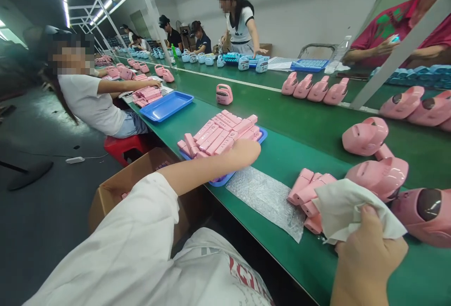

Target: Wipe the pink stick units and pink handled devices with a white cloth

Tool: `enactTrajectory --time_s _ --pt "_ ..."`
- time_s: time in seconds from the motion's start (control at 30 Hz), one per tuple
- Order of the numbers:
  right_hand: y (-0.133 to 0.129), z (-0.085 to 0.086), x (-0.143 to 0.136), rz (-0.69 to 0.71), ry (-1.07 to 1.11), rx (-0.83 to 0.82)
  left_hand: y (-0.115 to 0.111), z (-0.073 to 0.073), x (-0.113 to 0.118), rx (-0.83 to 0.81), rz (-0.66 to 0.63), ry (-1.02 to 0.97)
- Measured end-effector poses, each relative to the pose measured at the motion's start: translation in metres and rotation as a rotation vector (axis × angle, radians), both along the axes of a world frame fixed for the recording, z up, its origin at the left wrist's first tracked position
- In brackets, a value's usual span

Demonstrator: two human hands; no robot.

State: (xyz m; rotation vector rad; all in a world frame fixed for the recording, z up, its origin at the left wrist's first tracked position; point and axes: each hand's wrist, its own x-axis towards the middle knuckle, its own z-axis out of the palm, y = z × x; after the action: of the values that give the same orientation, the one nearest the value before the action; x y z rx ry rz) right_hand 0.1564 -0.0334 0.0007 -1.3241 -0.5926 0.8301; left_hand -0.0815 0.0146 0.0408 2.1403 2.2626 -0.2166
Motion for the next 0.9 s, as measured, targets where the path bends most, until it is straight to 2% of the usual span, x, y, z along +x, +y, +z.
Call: enactTrajectory --time_s 0.1,0.17,0.3,0.4,0.47,0.6,0.7,0.73,0.8,0.87,0.9 --pt "0.002 -0.008 0.0 0.038 -0.026 0.016 0.028 0.027 -0.02 0.145 0.111 0.016" --pt "0.003 -0.014 0.001 0.074 -0.065 0.031 0.05 0.035 -0.035 0.191 0.168 0.006" --pt "0.006 -0.022 0.004 0.085 -0.046 0.062 0.082 0.027 -0.055 0.146 0.233 -0.079" --pt "0.009 -0.021 0.003 0.059 -0.004 0.08 0.091 0.02 -0.062 0.168 0.238 -0.16" --pt "0.01 -0.019 0.003 0.033 0.027 0.086 0.09 0.023 -0.064 0.214 0.212 -0.241" --pt "0.012 -0.019 0.002 -0.004 0.101 0.045 0.073 0.048 -0.058 0.287 0.063 -0.51" --pt "0.013 -0.02 0.001 -0.003 0.105 0.023 0.04 0.062 -0.039 0.315 -0.111 -0.753" --pt "0.013 -0.019 0.0 0.009 0.103 0.018 0.026 0.063 -0.031 0.32 -0.177 -0.878" --pt "0.012 -0.016 -0.003 0.037 0.107 0.028 -0.004 0.061 -0.013 0.282 -0.336 -1.367" --pt "0.01 -0.008 -0.006 0.046 0.115 0.07 -0.031 0.054 0.004 0.137 -0.416 -1.722" --pt "0.009 -0.003 -0.007 0.035 0.118 0.104 -0.042 0.05 0.011 0.047 -0.427 -1.838"
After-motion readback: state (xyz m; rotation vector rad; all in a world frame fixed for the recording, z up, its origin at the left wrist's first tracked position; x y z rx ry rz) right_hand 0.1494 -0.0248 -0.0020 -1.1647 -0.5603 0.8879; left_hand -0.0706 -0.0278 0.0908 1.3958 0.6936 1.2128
